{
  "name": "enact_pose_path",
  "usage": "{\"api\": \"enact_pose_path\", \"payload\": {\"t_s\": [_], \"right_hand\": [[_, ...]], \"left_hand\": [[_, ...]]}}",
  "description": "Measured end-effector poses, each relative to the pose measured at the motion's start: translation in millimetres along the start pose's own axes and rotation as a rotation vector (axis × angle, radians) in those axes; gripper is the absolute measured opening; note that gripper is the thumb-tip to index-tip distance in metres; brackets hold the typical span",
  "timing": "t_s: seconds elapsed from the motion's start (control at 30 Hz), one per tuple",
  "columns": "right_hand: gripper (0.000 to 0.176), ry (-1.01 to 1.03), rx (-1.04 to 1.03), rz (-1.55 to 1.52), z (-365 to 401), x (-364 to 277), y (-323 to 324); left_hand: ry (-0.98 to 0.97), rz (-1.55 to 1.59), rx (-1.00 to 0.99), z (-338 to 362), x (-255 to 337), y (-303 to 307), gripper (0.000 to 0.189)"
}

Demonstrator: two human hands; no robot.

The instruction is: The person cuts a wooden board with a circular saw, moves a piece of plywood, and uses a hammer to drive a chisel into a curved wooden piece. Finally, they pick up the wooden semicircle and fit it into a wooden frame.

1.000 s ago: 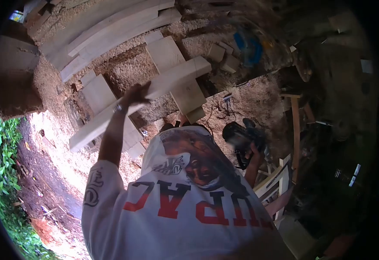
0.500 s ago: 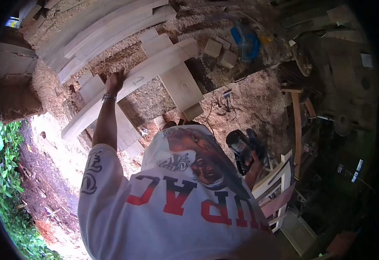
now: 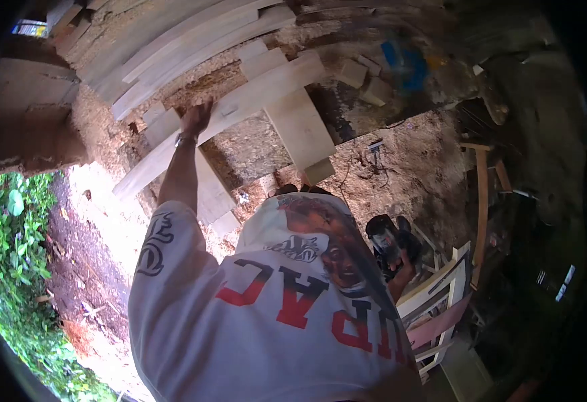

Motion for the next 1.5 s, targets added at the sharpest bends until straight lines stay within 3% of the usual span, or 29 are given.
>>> {"api": "enact_pose_path", "payload": {"t_s": [0.07,0.13,0.37,0.47,0.67,0.7,0.83,0.93,0.97,1.0,1.1,1.13,1.2,1.27,1.33,1.37,1.4,1.47,1.5], "right_hand": [[0.032,-0.019,-0.07,-0.02,-14.9,10.5,4.5],[0.031,0.015,0.054,0.049,3.5,-2.3,-1.1],[0.032,-0.047,0.008,-0.05,2.6,-7.2,-11.6],[0.035,-0.035,0.024,-0.039,14.5,-16.0,-16.0],[0.032,0.017,0.098,0.012,6.3,-9.4,-17.5],[0.024,-0.046,0.025,-0.092,-19.6,10.6,-8.7],[0.024,0.016,0.029,-0.154,-16.0,6.1,-12.5],[0.024,0.077,0.038,-0.168,0.8,-11.4,-9.6],[0.024,0.102,0.036,-0.169,5.1,-17.9,-8.8],[0.024,0.12,0.029,-0.171,8.6,-22.5,-5.8],[0.025,0.17,0.043,-0.169,22.5,-34.5,2.0],[0.025,0.174,0.058,-0.159,28.1,-35.5,6.4],[0.024,0.2,0.107,-0.087,36.3,-36.0,19.2],[0.024,0.216,0.112,-0.007,40.7,-24.1,34.9],[0.023,0.234,0.09,0.053,29.3,-0.8,52.7],[0.02,0.07,0.163,-0.033,24.7,12.0,57.6],[0.021,0.119,0.175,-0.121,8.9,32.5,62.9],[0.021,0.222,0.242,-0.314,-6.5,80.9,77.1],[0.022,0.146,0.178,-0.227,19.6,80.0,82.7]], "left_hand": [[-0.011,0.006,0.008,1.9,-1.3,0.8,0.081],[0.006,0.058,0.047,3.5,-1.0,3.4,0.079],[-0.128,0.03,-0.14,-2.7,-5.4,-2.5,0.082],[-0.316,0.006,0.051,26.3,4.9,11.2,0.07],[-0.633,-0.214,0.193,83.4,2.2,-14.0,0.077],[-0.605,-0.2,0.172,83.7,-2.5,-13.8,0.078],[-0.632,-0.35,0.107,33.1,16.2,21.3,0.086],[-0.507,-0.278,0.136,-62.0,15.1,53.9,0.072],[-0.673,-0.335,0.307,-108.2,2.1,53.9,0.07],[-0.755,-0.343,0.503,-117.9,30.5,93.6,0.071],[-0.605,-0.214,0.556,-173.4,84.3,153.5,0.069],[-0.693,-0.207,0.732,-180.0,88.5,155.6,0.066],[-0.647,0.007,0.867,-200.9,93.2,133.7,0.061],[-0.544,0.089,0.771,-188.9,104.0,96.7,0.056],[-0.641,0.07,0.606,-165.0,96.6,47.8,0.058],[-0.667,0.048,0.573,-143.3,95.5,28.6,0.056],[-0.693,0.109,0.554,-120.6,93.9,10.7,0.05],[-0.66,0.142,0.326,-68.0,98.4,-3.1,0.044],[-0.787,0.21,0.413,-58.3,89.7,-34.7,0.046]]}}
Point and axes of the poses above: each hand's wrist, its own z-axis away from the middle knuckle, its own y-axis out of the back of the hand, x = y × z, the point moved 3 cm from there along -z, towards the middle knuckle, and after that the axes turned 15 degrees about x, right-handed, at the moved point
